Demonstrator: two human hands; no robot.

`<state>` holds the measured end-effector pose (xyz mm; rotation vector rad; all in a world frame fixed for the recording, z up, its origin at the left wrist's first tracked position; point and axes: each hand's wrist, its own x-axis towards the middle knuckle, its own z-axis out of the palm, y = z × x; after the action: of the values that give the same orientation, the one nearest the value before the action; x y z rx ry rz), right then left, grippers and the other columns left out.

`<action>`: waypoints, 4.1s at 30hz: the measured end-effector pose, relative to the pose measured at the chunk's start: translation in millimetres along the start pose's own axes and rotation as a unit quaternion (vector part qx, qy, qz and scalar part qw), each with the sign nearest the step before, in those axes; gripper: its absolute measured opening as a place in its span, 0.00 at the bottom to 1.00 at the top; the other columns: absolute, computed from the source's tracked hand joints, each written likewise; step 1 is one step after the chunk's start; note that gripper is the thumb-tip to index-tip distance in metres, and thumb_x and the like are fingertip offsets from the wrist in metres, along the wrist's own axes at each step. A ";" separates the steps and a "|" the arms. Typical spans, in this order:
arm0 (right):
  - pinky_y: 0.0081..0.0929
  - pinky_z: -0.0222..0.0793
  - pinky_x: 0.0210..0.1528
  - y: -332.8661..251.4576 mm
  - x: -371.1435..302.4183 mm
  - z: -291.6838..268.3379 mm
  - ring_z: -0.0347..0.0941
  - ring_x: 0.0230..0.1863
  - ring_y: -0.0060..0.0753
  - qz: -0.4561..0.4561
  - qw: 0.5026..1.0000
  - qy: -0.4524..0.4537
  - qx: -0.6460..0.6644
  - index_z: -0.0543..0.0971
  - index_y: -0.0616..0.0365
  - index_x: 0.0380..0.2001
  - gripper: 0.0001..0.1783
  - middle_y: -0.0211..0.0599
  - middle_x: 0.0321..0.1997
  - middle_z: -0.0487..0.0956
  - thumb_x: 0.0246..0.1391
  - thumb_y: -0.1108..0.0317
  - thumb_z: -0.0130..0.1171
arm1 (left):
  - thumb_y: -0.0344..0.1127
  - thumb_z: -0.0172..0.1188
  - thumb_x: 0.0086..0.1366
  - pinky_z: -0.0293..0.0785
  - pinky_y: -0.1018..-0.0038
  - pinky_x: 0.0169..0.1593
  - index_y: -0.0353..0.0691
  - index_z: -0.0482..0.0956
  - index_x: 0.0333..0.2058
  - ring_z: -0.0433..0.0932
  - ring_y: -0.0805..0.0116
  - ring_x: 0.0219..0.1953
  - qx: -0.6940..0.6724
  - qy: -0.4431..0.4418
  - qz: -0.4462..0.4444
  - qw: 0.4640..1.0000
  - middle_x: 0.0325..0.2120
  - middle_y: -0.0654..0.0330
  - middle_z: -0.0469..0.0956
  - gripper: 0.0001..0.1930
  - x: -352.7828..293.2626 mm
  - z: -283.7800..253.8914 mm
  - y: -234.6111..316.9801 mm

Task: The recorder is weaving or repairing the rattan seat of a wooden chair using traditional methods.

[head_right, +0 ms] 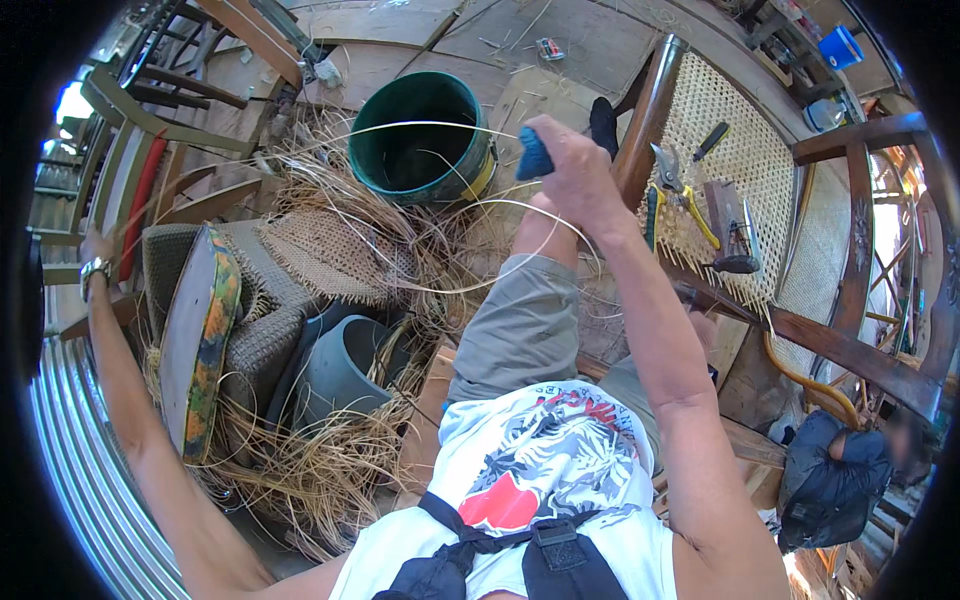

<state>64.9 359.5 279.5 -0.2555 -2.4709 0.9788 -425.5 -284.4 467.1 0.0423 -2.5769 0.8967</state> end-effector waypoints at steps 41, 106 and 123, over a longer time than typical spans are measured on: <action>0.48 0.72 0.49 -87.3 -69.3 122.1 0.74 0.48 0.57 0.003 0.930 -0.348 0.122 0.66 0.54 0.57 0.37 0.51 0.51 0.70 0.44 0.64 0.72 | 0.45 0.60 0.69 0.73 0.82 0.39 0.43 0.79 0.46 0.79 0.80 0.34 -0.732 -0.229 0.153 0.623 0.29 0.67 0.82 0.14 -126.1 -165.1 180.0; 0.17 0.51 0.28 29.9 -361.4 -220.5 0.56 0.25 0.09 0.477 0.824 0.074 0.298 0.72 0.54 0.20 0.13 0.15 0.21 0.66 0.56 0.65 0.61 | 0.43 0.67 0.64 0.48 0.78 0.23 0.42 0.66 0.16 0.54 0.82 0.19 -0.570 -0.354 0.492 0.554 0.13 0.73 0.60 0.24 -335.3 -268.2 415.5; 0.17 0.50 0.27 38.0 -361.9 -210.1 0.56 0.24 0.09 0.470 0.842 0.068 0.257 0.70 0.53 0.19 0.15 0.15 0.20 0.64 0.55 0.66 0.62 | 0.41 0.70 0.61 0.47 0.79 0.22 0.44 0.66 0.16 0.54 0.85 0.18 -0.578 -0.397 0.455 0.549 0.14 0.77 0.60 0.22 -341.4 -269.4 404.1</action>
<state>483.4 391.9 259.0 -1.3660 -1.7767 1.8603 -78.2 162.3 287.7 -1.7283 -3.3535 -1.1600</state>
